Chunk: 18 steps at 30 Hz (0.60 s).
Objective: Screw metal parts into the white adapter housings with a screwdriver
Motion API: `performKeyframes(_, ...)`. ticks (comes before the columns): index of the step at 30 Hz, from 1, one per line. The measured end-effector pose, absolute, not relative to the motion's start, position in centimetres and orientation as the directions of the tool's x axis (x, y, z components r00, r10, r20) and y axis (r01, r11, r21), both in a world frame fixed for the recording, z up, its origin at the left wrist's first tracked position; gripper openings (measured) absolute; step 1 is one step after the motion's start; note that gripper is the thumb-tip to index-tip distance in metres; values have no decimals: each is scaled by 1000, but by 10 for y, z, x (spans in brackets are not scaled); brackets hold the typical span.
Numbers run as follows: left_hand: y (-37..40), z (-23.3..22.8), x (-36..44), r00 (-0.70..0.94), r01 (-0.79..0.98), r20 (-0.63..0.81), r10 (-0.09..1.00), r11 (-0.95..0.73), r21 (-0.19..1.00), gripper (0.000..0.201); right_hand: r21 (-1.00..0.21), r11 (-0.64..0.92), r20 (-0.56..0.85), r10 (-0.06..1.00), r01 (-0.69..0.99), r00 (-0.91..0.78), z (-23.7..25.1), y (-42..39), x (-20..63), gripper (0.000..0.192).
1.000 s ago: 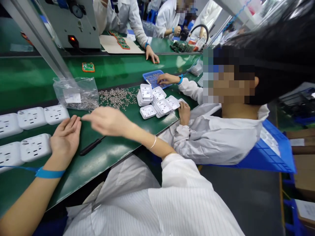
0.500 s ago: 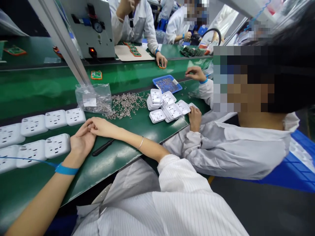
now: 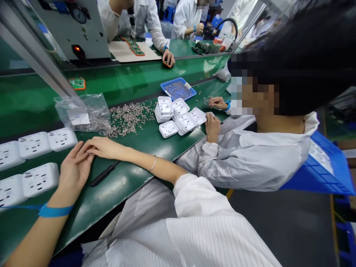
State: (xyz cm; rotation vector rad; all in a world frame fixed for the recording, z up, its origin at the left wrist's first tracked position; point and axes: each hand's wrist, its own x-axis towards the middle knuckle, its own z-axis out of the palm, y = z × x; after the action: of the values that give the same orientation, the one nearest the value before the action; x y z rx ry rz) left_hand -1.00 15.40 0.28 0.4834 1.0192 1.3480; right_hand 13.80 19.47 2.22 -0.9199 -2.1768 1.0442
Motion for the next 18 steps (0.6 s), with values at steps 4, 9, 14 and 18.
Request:
performKeyframes(4, 155, 8, -9, -86, -581, -326, 942, 218, 784, 37, -789, 471, 221, 816, 393, -534, 17, 195, 135, 12)
performKeyframes(9, 155, 15, -6, -76, -498, -285, 956, 211, 841, 25, -762, 476, 250, 842, 439, -479, 14, 195, 133, 17)
performKeyframes(14, 157, 15, -8, -84, -510, -290, 953, 209, 834, 21, -776, 489, 290, 837, 398, -464, 17, 198, 139, 19)
performKeyframes(18, 160, 10, -11, -41, -496, -299, 953, 240, 835, 21, -853, 440, 302, 855, 282, -421, 20, 201, 142, 15)
